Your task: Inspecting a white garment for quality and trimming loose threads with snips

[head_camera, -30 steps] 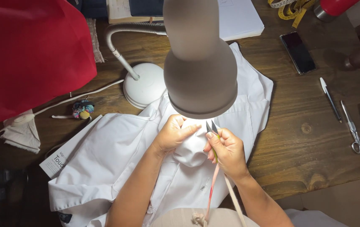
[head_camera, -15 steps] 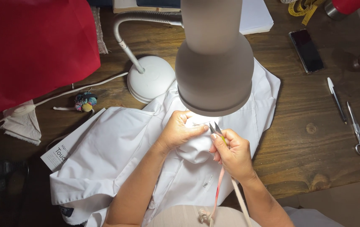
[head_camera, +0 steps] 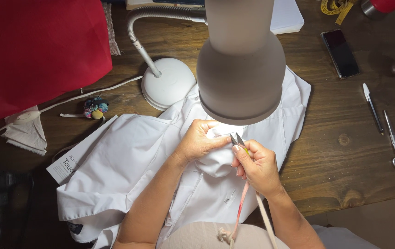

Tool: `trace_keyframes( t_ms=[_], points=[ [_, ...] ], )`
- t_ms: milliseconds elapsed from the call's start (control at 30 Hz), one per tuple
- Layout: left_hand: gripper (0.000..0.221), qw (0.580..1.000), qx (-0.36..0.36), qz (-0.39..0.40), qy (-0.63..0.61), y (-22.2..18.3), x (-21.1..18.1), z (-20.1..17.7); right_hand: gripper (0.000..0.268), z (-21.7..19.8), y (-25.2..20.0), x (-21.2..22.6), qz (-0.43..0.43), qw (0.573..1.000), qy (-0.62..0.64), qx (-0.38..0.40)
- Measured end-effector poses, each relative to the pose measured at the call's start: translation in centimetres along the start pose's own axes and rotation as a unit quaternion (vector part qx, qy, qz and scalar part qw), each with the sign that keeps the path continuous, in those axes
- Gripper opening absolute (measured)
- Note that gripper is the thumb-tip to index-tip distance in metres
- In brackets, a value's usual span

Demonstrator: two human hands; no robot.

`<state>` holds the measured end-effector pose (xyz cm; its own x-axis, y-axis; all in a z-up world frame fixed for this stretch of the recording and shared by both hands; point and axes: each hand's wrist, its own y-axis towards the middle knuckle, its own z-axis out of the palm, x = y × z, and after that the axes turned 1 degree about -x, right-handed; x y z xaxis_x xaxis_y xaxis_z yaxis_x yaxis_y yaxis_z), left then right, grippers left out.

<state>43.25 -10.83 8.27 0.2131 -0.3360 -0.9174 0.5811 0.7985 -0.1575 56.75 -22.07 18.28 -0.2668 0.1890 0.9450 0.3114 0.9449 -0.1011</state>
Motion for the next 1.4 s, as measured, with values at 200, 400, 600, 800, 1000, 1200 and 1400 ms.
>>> trace_keyframes(
  t_ms=[200,400,600,800,1000,1200,1400],
  points=[
    [0.024,1.0,0.011,0.016,0.013,-0.9,-2.5,0.5,0.033,0.0,-0.2,0.2,0.003,1.0,-0.001,-0.003],
    [0.024,0.999,0.025,0.014,0.02,-1.1,-3.7,0.9,0.032,0.0,-0.2,0.0,0.004,1.0,0.01,-0.005],
    [0.024,0.999,0.036,0.016,0.017,-1.5,-5.8,1.5,0.023,0.1,-0.4,-1.4,0.009,0.999,0.05,-0.017],
    [0.013,0.998,0.05,0.025,0.004,-1.2,-3.7,1.1,0.021,0.2,-0.6,-2.1,0.011,0.997,0.071,-0.026],
    [0.01,0.998,0.058,0.019,0.01,-1.5,-4.9,1.3,0.024,0.8,-0.5,-1.6,-0.004,0.997,0.074,-0.039],
    [0.011,0.998,0.043,-0.02,-0.042,-0.4,-1.7,0.2,0.026,0.8,-0.6,-1.4,-0.02,0.996,0.077,-0.047],
    [0.011,0.997,0.047,-0.031,-0.049,-0.5,-2.9,0.9,0.024,1.0,-0.5,-1.8,-0.009,0.991,0.115,-0.069]
  ],
)
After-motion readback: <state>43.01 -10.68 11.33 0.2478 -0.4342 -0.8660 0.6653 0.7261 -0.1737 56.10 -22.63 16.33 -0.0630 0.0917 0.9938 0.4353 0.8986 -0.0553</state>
